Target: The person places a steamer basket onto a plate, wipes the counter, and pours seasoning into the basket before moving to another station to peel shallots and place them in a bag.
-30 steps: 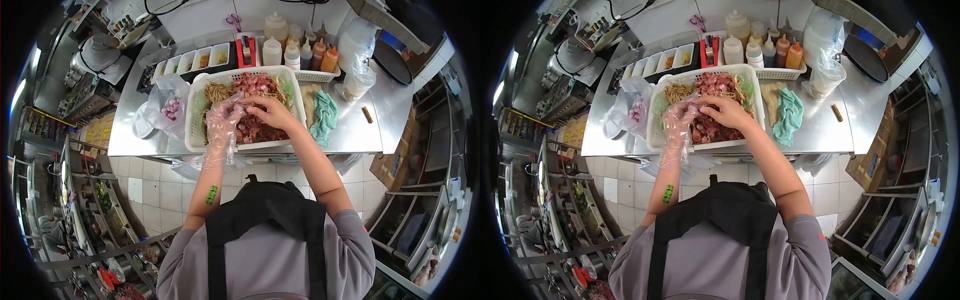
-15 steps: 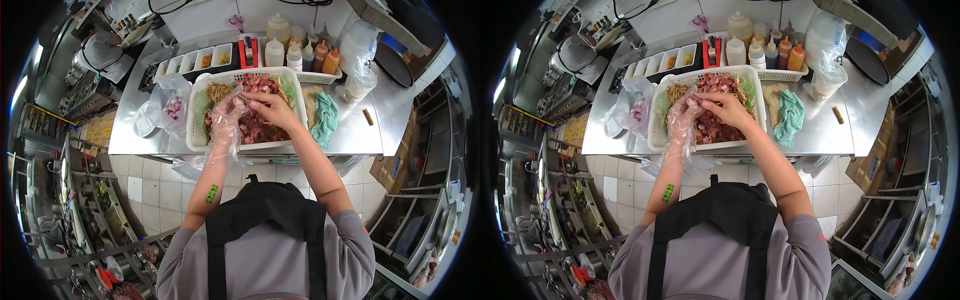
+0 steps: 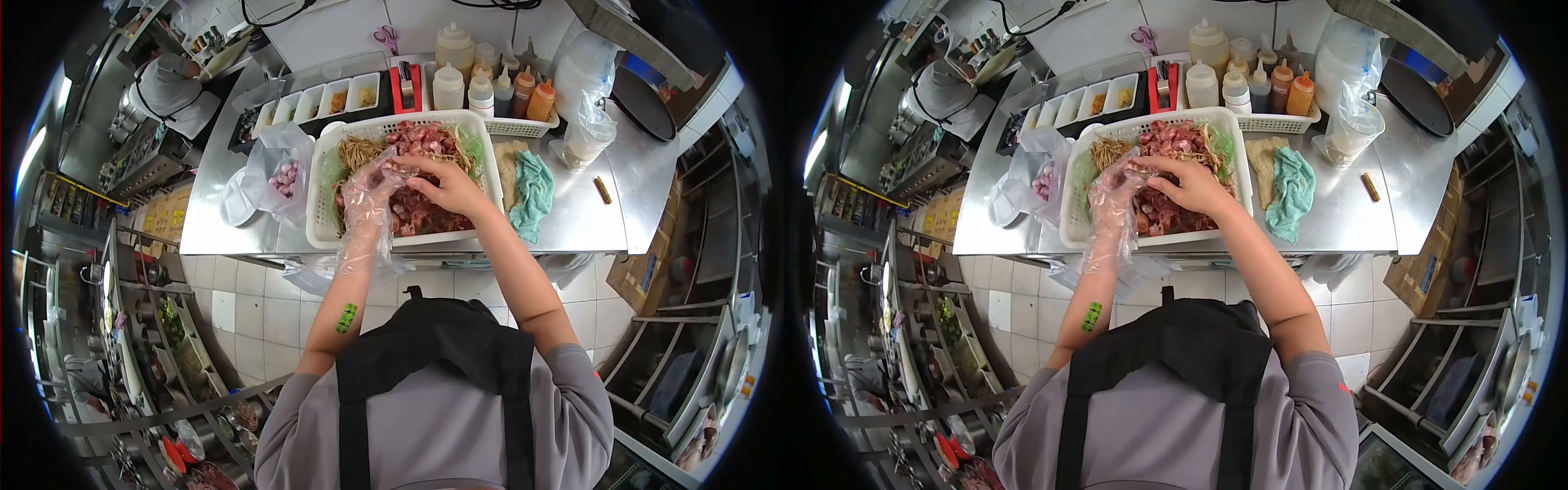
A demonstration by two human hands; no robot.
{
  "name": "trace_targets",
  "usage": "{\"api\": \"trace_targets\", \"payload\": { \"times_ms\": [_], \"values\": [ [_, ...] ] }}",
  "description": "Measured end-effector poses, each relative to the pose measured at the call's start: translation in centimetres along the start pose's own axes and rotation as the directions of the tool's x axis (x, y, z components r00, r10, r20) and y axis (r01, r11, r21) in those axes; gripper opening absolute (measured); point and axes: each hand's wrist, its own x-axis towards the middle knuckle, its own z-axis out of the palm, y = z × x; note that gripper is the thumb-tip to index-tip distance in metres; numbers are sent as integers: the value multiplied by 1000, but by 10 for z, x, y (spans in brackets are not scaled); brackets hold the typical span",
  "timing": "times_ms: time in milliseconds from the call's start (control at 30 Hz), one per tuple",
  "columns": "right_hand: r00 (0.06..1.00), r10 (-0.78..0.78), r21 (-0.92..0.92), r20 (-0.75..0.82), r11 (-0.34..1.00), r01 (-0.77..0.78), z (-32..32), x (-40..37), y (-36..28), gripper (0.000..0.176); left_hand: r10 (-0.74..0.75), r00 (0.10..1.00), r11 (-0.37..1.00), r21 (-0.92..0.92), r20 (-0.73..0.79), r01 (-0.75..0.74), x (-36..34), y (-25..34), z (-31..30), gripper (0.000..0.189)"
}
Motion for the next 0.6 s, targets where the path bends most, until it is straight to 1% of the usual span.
{"api": "trace_targets", "payload": {
  "times_ms": [67,100,167,200,267,300,367,400,467,533,600],
  "values": [
    [1000,10,-14,1,1000,-10,2,1,2,37,103,994,977,190,-25,-97,4,-17,-7,40],
    [1000,0,-34,-2,999,0,3,1,2,36,102,995,977,190,-25,-95,3,-12,-5,40],
    [1000,-8,-55,-2,998,8,5,2,5,35,132,991,956,265,-11,-124,1,-1,0,38],
    [999,-33,-69,-24,997,31,6,3,6,34,131,991,956,265,-12,-123,0,-1,0,38],
    [998,-54,-85,-44,995,50,5,3,8,33,-39,999,991,124,-29,43,-1,-2,1,36],
    [998,-35,-108,-47,994,30,2,4,4,32,-42,999,991,122,-29,45,-2,-1,2,36],
    [998,-14,-132,-55,991,7,1,3,1,30,-88,995,972,216,-45,96,-4,0,2,38],
    [996,-33,-101,-79,995,25,2,3,1,29,-88,995,972,216,-42,95,-3,-1,3,38],
    [994,-52,-70,-101,997,45,2,3,1,28,-2,1000,999,49,13,1,-3,-2,5,39],
    [982,48,-55,-185,997,-59,0,5,0,28,-21,1000,997,72,-12,22,-4,0,4,39],
    [975,53,-47,-217,997,-65,1,3,-5,28,-37,999,995,92,-36,40,-2,-1,3,39]
  ]
}}
